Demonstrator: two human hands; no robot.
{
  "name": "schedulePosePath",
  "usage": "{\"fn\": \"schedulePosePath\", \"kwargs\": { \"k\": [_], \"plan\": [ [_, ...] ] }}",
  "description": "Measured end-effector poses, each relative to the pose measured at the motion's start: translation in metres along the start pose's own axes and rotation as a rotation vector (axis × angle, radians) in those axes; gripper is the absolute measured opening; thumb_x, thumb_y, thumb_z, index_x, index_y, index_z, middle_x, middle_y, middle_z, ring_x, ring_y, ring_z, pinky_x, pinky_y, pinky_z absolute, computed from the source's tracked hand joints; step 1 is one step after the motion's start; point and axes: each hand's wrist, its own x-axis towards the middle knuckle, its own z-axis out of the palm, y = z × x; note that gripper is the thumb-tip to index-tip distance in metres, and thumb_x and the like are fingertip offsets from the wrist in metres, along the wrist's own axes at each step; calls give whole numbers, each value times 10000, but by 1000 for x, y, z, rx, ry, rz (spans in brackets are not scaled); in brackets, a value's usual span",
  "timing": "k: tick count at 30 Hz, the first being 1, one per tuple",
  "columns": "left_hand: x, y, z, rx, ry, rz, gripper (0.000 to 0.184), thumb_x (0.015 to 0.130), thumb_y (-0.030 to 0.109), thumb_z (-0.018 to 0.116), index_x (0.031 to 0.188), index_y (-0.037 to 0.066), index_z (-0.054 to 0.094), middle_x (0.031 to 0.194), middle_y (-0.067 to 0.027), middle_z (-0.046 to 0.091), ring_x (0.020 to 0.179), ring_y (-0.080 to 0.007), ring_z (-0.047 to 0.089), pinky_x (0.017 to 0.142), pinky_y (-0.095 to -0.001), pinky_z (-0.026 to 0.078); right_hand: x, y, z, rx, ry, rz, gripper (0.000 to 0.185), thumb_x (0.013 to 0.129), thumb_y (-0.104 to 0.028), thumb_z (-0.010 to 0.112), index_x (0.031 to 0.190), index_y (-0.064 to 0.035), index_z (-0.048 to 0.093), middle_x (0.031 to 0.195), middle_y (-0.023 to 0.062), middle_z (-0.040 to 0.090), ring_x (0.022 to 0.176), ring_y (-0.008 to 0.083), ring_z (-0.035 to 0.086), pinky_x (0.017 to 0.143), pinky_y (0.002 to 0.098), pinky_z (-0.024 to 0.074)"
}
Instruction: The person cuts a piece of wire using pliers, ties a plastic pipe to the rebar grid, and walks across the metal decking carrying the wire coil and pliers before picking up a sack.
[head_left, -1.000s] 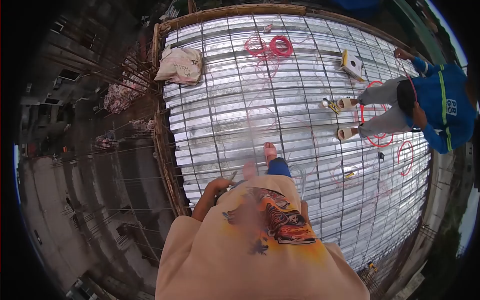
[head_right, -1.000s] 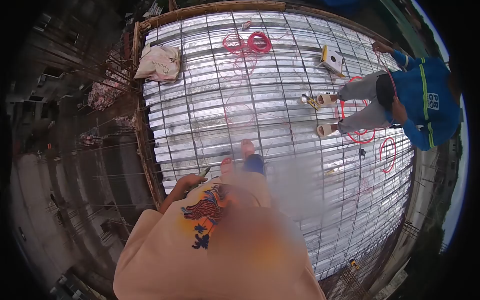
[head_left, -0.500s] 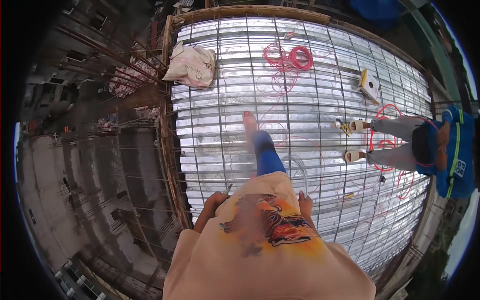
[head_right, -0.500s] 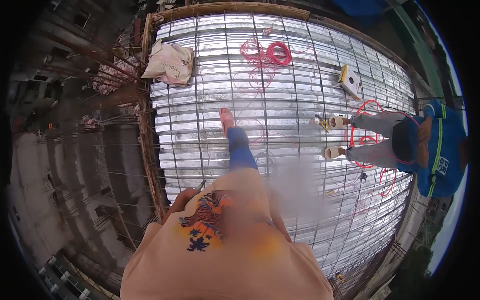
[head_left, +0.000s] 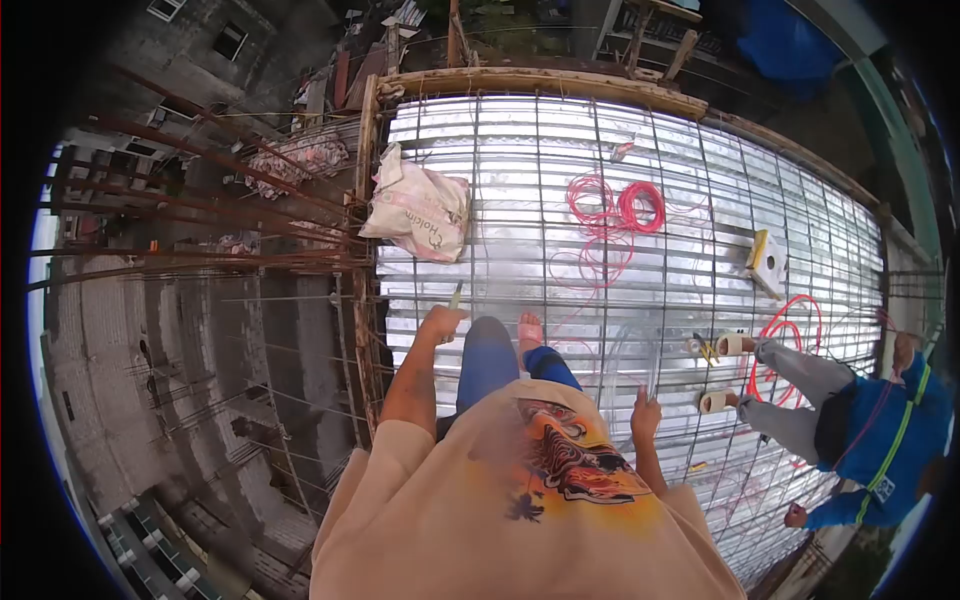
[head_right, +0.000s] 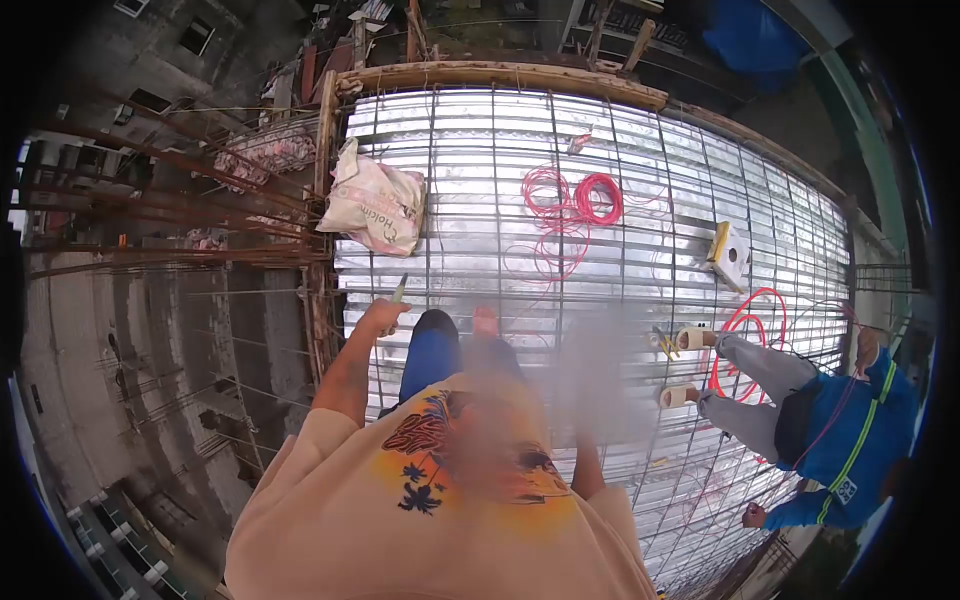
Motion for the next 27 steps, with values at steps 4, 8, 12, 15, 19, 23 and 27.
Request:
{"fn": "schedulePosePath", "kwargs": {
  "k": [4, 8, 12, 15, 19, 23, 27],
  "plan": [
    [69, 139, -80, 37, 43, 220, 398, 748, 342, 691, 688, -41, 604, 549, -108, 539, 474, -219, 551, 430, -395, 408, 11, -91, -35, 142, 27, -174, 583, 956, -460, 496, 762, 82, 591, 713, 262, 603, 668, 414, 562, 653, 488, 417],
    [120, 266, -147, 248, 49, 209, 755, 756, 234, 701, 1263, -158, 302, 652, -135, 566, 449, -203, 543, 377, -360, 407, -9, -174, -47, 112, 82, -192, 562, 974, -426, 480, 831, 108, 579, 713, 298, 574, 682, 471, 532, 654, 501, 405],
    [156, 347, -187, 350, 200, 404, 806, 724, 323, 685, 1246, -168, 315, 791, -220, 638, 562, -238, 630, 491, -376, 506, -2, -177, 27, 167, 181, -100, 564, 968, -429, 482, 843, 111, 589, 693, 286, 572, 709, 451, 576, 656, 505, 411],
    [182, 350, -203, 351, 52, 346, 628, 707, 330, 669, 1074, -158, 521, 699, -190, 638, 536, -248, 627, 489, -379, 500, -9, -177, 66, 76, 2, 150, 420, 948, -336, 453, 910, 46, 624, 813, 256, 609, 794, 444, 592, 690, 512, 444],
    [184, 318, -205, 450, -127, 334, 402, 725, 321, 694, 746, -77, 642, 617, -142, 612, 495, -221, 588, 481, -363, 449, -7, -212, 100, -9, -176, 337, 401, 939, -328, 444, 910, 24, 633, 836, 239, 618, 802, 434, 589, 694, 509, 453],
    [157, 284, -201, 26, -315, 241, 241, 789, 211, 656, 827, -24, 622, 615, -75, 587, 475, -170, 544, 468, -292, 424, 3, -219, 115, 58, -120, 354, 465, 935, -389, 454, 861, 36, 625, 775, 228, 606, 757, 409, 587, 674, 498, 448],
    [105, 351, -245, -347, -161, 567, 213, 810, 163, 623, 943, 4, 574, 663, -47, 557, 501, -133, 522, 474, -271, 407, 28, -228, 128, 108, -61, 374, 535, 931, -450, 465, 812, 49, 617, 714, 217, 594, 711, 384, 586, 654, 487, 443]
  ]
}}
